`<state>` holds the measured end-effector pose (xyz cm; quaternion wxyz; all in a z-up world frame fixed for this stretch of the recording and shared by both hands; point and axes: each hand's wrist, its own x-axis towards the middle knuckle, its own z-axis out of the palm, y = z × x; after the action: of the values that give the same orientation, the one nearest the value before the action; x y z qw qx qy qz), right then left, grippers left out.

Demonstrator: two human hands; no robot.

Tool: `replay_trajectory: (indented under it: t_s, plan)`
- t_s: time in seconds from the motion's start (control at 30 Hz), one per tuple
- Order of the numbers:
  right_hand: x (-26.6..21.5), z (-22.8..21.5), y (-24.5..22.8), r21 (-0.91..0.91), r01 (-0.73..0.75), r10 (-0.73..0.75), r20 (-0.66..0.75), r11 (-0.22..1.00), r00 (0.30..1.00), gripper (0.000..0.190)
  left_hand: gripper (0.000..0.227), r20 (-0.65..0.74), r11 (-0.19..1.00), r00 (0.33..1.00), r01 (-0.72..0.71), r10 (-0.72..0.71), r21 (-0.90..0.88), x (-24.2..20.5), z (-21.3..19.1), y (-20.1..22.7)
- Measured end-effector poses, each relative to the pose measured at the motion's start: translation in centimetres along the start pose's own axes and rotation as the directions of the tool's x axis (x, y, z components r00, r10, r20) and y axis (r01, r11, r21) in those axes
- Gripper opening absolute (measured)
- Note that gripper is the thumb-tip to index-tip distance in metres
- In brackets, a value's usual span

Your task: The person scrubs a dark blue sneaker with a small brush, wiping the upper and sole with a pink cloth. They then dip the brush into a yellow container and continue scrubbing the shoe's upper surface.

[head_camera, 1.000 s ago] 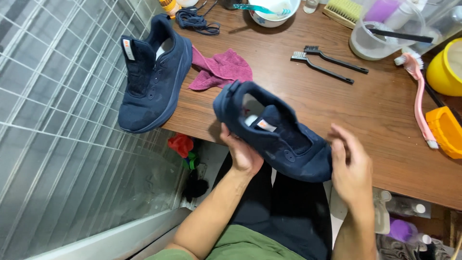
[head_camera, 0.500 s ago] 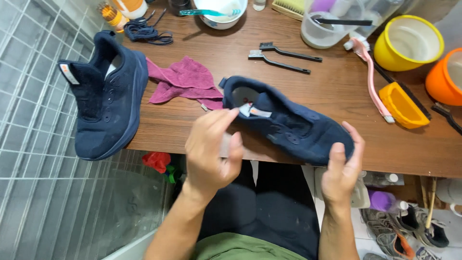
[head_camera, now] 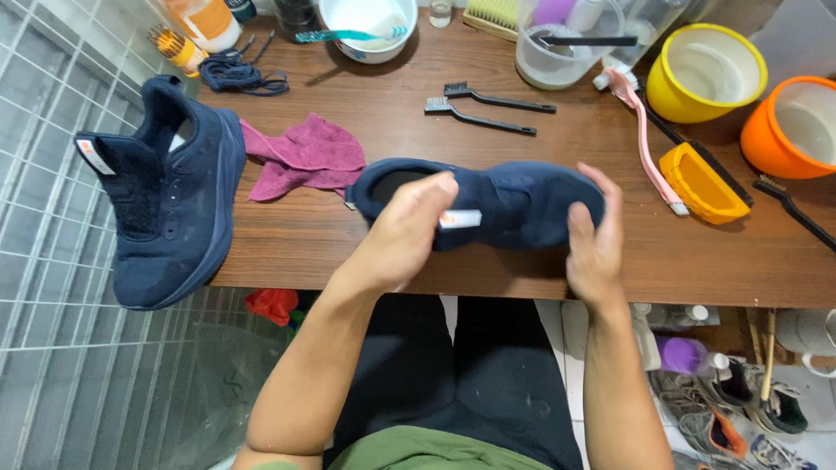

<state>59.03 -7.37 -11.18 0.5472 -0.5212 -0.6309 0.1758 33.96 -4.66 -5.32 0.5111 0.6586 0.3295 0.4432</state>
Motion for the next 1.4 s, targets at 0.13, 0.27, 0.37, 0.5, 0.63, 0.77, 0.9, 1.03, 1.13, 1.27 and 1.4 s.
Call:
replay_trajectory:
  t_s: [0.13, 0.27, 0.37, 0.5, 0.63, 0.77, 0.9, 1.03, 1.13, 1.27, 1.4]
  plan:
    - [2.6, 1.2, 1.2, 0.104, 0.049, -0.053, 0.035, 0.993, 0.998, 0.047, 0.057, -0.018, 0.716, 0.852, 0.428, -0.523, -0.552, 0.2, 1.1, 1.5]
    - [3.5, 1.2, 0.8, 0.109, 0.056, -0.064, 0.069, 0.992, 0.996, 0.045, 0.08, 0.149, 0.663, 0.87, 0.459, -0.47, -0.591, 0.3, 1.3, 1.4]
    - [3.7, -0.8, -1.3, -0.054, 0.09, -0.081, 0.159, 0.994, 0.984, 0.055, 0.062, 0.124, 0.49, 0.89, 0.353, -0.439, -0.797, 2.6, 2.3, 2.8]
    - [3.2, -6.1, 3.9, -0.402, 0.166, -0.196, -0.035, 0.9, 0.98, 0.042, 0.059, 0.092, 0.494, 0.897, 0.321, -0.432, -0.808, 2.7, 2.8, -0.9]
    - [2.8, -10.1, 6.9, -0.803, -0.078, -0.034, -0.122, 0.59, 0.992, 0.018, 0.053, 0.05, 0.505, 0.831, 0.384, -0.554, -0.773, 3.3, 3.6, 0.6]
    - [2.9, -11.0, 9.3, -0.932, -0.009, 0.04, 0.006, 0.363, 0.999, 0.022, 0.057, 0.065, 0.527, 0.825, 0.417, -0.561, -0.741, 3.4, 3.7, 1.3]
    - [4.6, -11.6, 8.7, -0.967, 0.01, 0.099, 0.037, 0.256, 0.994, 0.028, 0.062, 0.086, 0.508, 0.821, 0.428, -0.564, -0.748, 3.3, 4.0, 1.0]
    - [9.1, -13.7, 7.1, -0.806, -0.052, 0.067, -0.016, 0.59, 0.998, 0.03, 0.072, 0.076, 0.498, 0.837, 0.393, -0.542, -0.773, 2.7, 4.2, 0.0]
    - [14.8, -15.2, 8.1, -0.626, -0.056, 0.034, -0.047, 0.778, 0.998, 0.03, 0.075, 0.056, 0.537, 0.863, 0.363, -0.503, -0.761, 2.5, 4.3, -0.1]
    - [23.4, -14.1, 11.8, -0.444, -0.278, 0.259, -0.105, 0.852, 0.96, 0.032, 0.08, 0.059, 0.566, 0.871, 0.368, -0.488, -0.738, 2.3, 4.3, -0.2]
    - [25.9, -12.6, 12.6, -0.457, -0.383, 0.393, -0.077, 0.803, 0.916, 0.041, 0.071, 0.089, 0.573, 0.85, 0.423, -0.519, -0.702, 1.7, 4.4, -2.4]
